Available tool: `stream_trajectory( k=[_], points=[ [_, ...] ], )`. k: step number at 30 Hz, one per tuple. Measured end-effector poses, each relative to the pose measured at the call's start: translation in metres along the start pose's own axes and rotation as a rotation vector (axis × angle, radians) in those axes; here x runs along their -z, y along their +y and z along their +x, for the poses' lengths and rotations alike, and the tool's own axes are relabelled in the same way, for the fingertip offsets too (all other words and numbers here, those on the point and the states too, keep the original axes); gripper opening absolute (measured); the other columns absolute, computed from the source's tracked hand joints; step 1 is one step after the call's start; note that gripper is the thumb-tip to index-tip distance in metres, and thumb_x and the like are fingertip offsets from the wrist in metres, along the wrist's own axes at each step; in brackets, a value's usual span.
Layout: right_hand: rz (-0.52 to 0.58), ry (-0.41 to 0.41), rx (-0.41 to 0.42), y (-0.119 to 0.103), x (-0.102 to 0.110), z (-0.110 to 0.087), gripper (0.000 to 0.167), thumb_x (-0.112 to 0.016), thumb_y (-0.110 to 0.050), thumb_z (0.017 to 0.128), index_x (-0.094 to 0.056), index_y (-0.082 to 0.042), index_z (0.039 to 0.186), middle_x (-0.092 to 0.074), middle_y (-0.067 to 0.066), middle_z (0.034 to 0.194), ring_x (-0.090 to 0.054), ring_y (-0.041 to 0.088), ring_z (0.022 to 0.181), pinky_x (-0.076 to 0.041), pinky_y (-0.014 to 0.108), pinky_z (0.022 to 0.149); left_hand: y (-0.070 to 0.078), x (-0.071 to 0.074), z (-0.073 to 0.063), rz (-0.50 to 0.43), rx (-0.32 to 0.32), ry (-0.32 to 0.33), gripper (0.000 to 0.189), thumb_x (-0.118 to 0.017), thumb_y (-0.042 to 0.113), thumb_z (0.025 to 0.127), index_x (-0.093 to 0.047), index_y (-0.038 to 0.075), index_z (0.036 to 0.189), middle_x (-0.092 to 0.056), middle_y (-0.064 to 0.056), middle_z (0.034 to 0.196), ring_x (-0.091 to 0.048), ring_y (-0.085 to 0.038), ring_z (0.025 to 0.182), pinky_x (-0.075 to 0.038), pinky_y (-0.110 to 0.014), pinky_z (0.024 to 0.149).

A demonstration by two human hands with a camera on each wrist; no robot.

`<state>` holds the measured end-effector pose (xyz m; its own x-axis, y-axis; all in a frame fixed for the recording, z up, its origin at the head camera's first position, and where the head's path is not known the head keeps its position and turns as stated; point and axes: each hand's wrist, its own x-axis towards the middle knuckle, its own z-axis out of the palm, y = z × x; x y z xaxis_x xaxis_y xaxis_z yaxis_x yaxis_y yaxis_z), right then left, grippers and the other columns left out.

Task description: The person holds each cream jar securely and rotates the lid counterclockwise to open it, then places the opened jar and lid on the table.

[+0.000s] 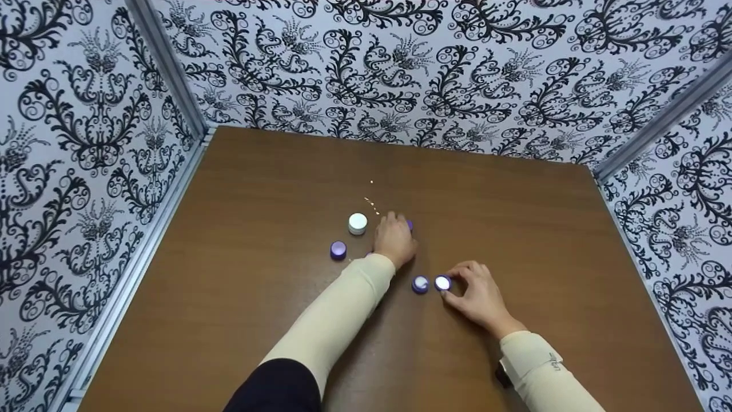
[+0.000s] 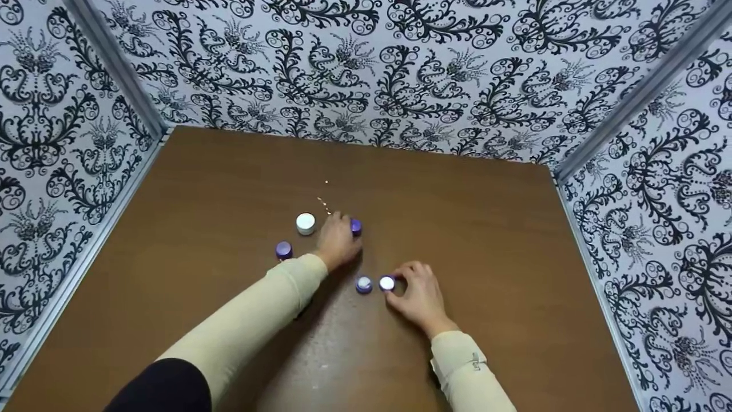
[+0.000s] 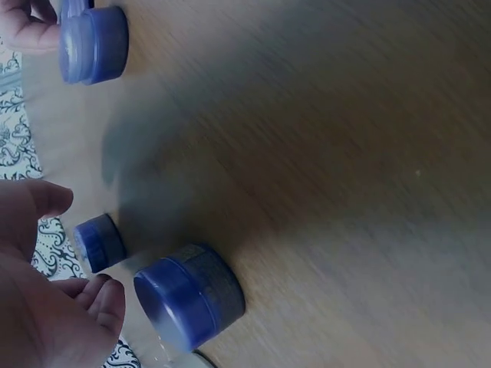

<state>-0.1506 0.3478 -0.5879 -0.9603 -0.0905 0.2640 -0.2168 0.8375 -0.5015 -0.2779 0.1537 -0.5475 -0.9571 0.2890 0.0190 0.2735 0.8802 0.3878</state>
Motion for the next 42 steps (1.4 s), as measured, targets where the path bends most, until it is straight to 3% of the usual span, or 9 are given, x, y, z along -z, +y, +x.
stream_trajectory(
  k=[4,11,22,28,33,37,42],
  points=[
    [-0.007,-0.002,0.003,0.001,-0.001,0.000,0.032,-0.087,-0.024,0.070,-0.072,-0.013,0.097,-0.059,-0.001,0.104,-0.049,0.022,0.099,-0.042,0.041,0.085,0.000,-0.002,0.002,-0.002,0.018,-0.002,0.053,-0.073,0.030,0.086,-0.060,-0.001,0.126,-0.057,-0.013,0.120,-0.056,-0.028,0.110,-0.048,-0.041,0.093],
    [0.008,0.000,0.008,0.002,-0.001,0.000,0.034,-0.087,-0.023,0.070,-0.072,-0.012,0.097,-0.059,0.000,0.103,-0.050,0.022,0.099,-0.042,0.042,0.086,0.002,-0.008,0.005,0.017,0.033,0.073,0.047,-0.078,0.030,0.083,-0.064,-0.001,0.115,-0.061,-0.014,0.112,-0.059,-0.030,0.105,-0.050,-0.041,0.089],
    [-0.002,-0.019,-0.018,0.000,0.001,0.000,0.033,-0.087,-0.025,0.070,-0.071,-0.013,0.097,-0.058,-0.001,0.104,-0.050,0.022,0.101,-0.043,0.041,0.087,0.000,-0.011,0.010,0.022,0.045,0.112,0.033,-0.074,0.022,0.085,-0.068,0.000,0.109,-0.062,-0.013,0.107,-0.061,-0.029,0.100,-0.051,-0.040,0.085],
    [-0.003,-0.027,-0.034,-0.001,0.001,0.000,0.034,-0.088,-0.025,0.070,-0.071,-0.013,0.097,-0.059,-0.001,0.106,-0.049,0.022,0.103,-0.042,0.042,0.089,-0.002,-0.013,0.013,0.061,0.020,0.119,0.024,-0.069,0.016,0.088,-0.069,0.001,0.107,-0.063,-0.013,0.105,-0.062,-0.028,0.098,-0.053,-0.039,0.083],
    [0.001,-0.013,-0.011,-0.002,0.001,-0.001,0.035,-0.088,-0.024,0.071,-0.071,-0.011,0.099,-0.059,0.000,0.107,-0.049,0.022,0.105,-0.041,0.041,0.092,-0.004,-0.010,0.009,0.082,-0.008,0.112,0.026,-0.069,0.016,0.088,-0.069,0.001,0.109,-0.063,-0.012,0.105,-0.062,-0.027,0.098,-0.052,-0.037,0.084],
    [-0.006,0.005,0.010,0.000,0.000,0.000,0.034,-0.088,-0.024,0.070,-0.072,-0.011,0.097,-0.059,0.000,0.106,-0.050,0.023,0.102,-0.042,0.041,0.089,-0.005,-0.010,0.007,0.059,-0.013,0.097,0.039,-0.076,0.025,0.082,-0.068,0.001,0.110,-0.063,-0.012,0.105,-0.061,-0.028,0.099,-0.051,-0.038,0.086],
    [-0.013,-0.002,-0.001,0.002,0.001,-0.002,0.033,-0.086,-0.026,0.072,-0.072,-0.012,0.098,-0.058,-0.001,0.105,-0.050,0.022,0.102,-0.042,0.041,0.088,-0.003,-0.010,0.001,0.013,-0.034,0.103,0.039,-0.076,0.023,0.080,-0.066,0.000,0.110,-0.064,-0.013,0.104,-0.062,-0.029,0.097,-0.052,-0.040,0.085]
  ],
)
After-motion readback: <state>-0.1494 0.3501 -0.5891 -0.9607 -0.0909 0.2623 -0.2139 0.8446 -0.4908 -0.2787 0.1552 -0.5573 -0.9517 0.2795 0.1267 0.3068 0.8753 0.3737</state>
